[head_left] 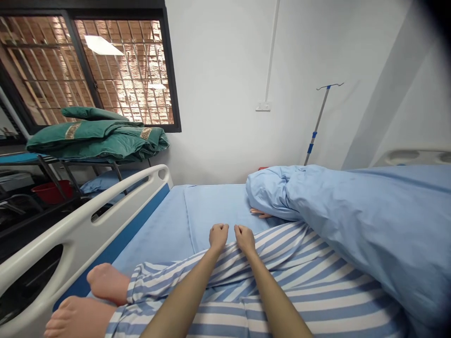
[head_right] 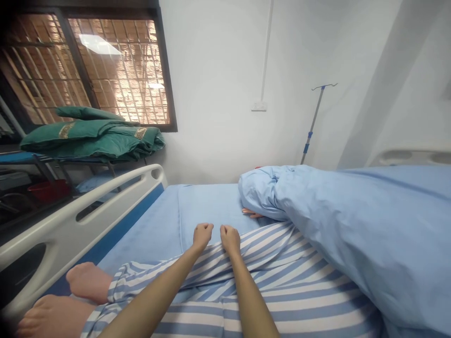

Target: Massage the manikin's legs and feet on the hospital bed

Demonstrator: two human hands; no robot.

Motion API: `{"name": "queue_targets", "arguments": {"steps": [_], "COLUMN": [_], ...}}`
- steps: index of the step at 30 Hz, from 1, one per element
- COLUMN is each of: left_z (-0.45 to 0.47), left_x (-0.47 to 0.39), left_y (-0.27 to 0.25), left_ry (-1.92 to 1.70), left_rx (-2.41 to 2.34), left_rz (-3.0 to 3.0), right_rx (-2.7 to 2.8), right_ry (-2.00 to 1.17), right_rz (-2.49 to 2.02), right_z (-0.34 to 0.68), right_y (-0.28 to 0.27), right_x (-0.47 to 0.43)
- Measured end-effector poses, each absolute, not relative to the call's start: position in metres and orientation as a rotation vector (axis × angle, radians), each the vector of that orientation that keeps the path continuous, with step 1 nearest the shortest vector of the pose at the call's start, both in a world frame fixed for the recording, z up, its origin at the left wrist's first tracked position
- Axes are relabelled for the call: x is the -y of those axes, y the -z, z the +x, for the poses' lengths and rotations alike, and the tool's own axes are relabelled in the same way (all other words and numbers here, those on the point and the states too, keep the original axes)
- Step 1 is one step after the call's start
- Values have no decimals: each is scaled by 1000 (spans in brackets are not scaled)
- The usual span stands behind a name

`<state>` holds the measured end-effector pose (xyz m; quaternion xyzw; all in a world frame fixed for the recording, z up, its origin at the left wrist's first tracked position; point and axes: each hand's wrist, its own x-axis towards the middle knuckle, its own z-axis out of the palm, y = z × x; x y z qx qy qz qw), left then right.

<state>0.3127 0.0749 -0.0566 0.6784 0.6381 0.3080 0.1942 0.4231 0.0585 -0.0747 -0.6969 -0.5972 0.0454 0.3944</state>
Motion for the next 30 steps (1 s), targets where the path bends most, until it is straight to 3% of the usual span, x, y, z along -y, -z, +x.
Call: {"name": "queue_targets", "arguments": {"steps": [8, 22, 30], "left_z": [334, 338, 339], "left_x": [-56, -54, -56], "left_y": [87, 86, 91], "left_ry": [-737, -617, -657], "left_rx": [-1946, -2002, -1976], "left_rz": [1990, 2079, 2132], "right_rx": [1515, 1665, 1588], "right_ry": [-106, -74, -7], "right_rz": [-1748, -1691, -1829], "right_z": [426, 450, 459], "right_y": [80, 58, 84], "right_x": [-61, -62, -58]}}
